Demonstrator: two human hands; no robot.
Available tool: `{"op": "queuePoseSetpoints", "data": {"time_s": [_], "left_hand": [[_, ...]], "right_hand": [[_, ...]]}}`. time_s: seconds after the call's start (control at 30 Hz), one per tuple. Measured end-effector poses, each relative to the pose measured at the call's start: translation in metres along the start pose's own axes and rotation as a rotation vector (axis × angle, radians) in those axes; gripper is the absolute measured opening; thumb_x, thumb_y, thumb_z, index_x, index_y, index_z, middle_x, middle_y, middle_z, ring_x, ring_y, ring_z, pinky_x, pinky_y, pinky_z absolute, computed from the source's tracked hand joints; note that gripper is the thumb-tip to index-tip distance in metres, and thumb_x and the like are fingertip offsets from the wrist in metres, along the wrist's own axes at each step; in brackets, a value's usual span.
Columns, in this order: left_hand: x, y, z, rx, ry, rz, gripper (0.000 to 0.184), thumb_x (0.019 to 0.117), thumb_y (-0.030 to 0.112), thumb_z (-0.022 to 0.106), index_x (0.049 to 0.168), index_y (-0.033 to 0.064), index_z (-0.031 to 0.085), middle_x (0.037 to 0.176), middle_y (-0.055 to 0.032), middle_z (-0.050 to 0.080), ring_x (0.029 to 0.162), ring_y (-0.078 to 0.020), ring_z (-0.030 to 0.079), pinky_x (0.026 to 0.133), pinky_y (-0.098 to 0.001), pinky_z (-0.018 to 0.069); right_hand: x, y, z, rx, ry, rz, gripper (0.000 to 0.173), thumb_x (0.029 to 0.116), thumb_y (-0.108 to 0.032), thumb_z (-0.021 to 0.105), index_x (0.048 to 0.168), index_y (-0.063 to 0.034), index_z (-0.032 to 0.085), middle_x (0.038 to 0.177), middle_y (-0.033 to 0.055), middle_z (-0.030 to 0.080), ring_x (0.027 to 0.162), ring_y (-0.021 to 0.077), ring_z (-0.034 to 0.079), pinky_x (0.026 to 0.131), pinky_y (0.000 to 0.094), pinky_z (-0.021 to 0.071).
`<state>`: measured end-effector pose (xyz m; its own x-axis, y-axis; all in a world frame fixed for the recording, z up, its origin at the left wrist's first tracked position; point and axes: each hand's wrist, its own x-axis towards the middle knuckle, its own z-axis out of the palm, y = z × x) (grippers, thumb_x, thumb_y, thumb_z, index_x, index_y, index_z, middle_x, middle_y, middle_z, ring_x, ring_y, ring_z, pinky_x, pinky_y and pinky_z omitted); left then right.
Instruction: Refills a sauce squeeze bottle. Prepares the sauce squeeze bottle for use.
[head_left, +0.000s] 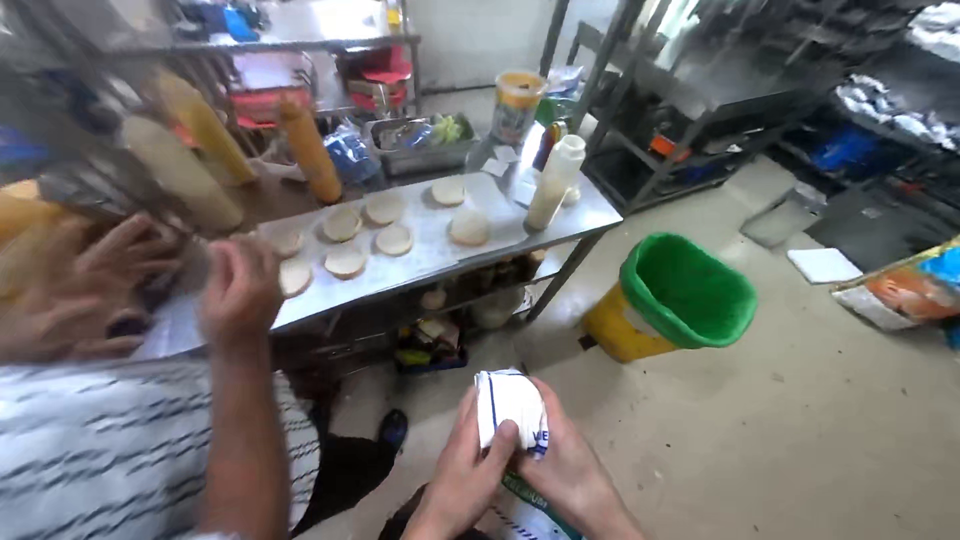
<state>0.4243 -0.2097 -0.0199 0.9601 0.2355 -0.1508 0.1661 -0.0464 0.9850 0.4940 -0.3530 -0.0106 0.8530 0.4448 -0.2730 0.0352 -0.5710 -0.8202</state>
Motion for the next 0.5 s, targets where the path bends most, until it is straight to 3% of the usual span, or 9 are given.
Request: {"op": "queuePoseSetpoints", "data": {"time_s": [0.07,0.1,0.17,0.27,0.37,0.5], "left_hand": [[0.042,0.019,0.026,-0.134,-0.051,-0.035,0.06,0.1006,0.042,0.059,0.133,-0.0088,0.051,0.113,-0.0055,0.07,0.102,-0.001,0.067,0.093,-0.0233,0.0565],[0.063,0.028,0.039,-0.175,-0.068,-0.028,0.056,0.0994,0.037,0.062,0.13,-0.0094,0.052,0.108,-0.0044,0.071,0.098,-0.001,0.068,0.091,-0.0232,0.0574],[0.11,0.044,0.067,-0.186,-0.086,0.016,0.059,0.096,0.034,0.068,0.135,-0.0075,0.051,0.114,-0.0071,0.069,0.103,-0.0043,0.067,0.094,-0.0246,0.0571],[0.185,0.061,0.11,-0.244,-0.143,0.018,0.075,0.0924,0.035,0.071,0.15,-0.0005,0.039,0.13,-0.0088,0.065,0.113,-0.01,0.066,0.098,-0.0296,0.0561],[0.263,0.078,0.149,-0.315,-0.182,0.036,0.065,0.0912,0.029,0.074,0.145,0.0031,0.048,0.124,-0.0057,0.07,0.107,-0.0124,0.069,0.094,-0.0334,0.0581],[0.362,0.087,0.197,-0.217,-0.134,0.126,0.061,0.0841,0.031,0.082,0.136,0.0078,0.058,0.121,-0.0054,0.069,0.104,-0.0114,0.068,0.089,-0.0337,0.0601]], "right_hand": [[0.028,0.0,-0.038,0.019,-0.002,0.025,0.084,0.0817,-0.03,0.082,0.151,-0.0071,0.041,0.127,0.0092,0.067,0.115,0.0158,0.067,0.1,0.0397,0.0561],[0.042,0.001,-0.057,0.036,0.003,0.032,0.082,0.0821,-0.026,0.081,0.15,-0.0062,0.042,0.125,0.0096,0.068,0.114,0.0162,0.067,0.1,0.0401,0.0563],[0.071,0.008,-0.096,0.051,0.028,0.019,0.074,0.0832,-0.025,0.08,0.146,-0.0054,0.047,0.121,0.0064,0.07,0.111,0.012,0.068,0.098,0.0358,0.0573],[0.122,0.021,-0.154,0.069,0.043,-0.056,0.053,0.0843,-0.017,0.076,0.133,-0.005,0.059,0.109,0.0011,0.073,0.101,0.006,0.07,0.091,0.0296,0.0594],[0.182,0.036,-0.212,0.125,0.05,-0.133,0.038,0.0822,-0.01,0.073,0.12,-0.0102,0.065,0.1,-0.0033,0.074,0.093,0.0048,0.071,0.082,0.0282,0.0623],[0.265,0.061,-0.296,0.247,-0.087,-0.143,0.046,0.0793,-0.014,0.076,0.124,-0.0123,0.065,0.105,-0.0015,0.074,0.095,0.0097,0.072,0.081,0.03,0.0631]]}}
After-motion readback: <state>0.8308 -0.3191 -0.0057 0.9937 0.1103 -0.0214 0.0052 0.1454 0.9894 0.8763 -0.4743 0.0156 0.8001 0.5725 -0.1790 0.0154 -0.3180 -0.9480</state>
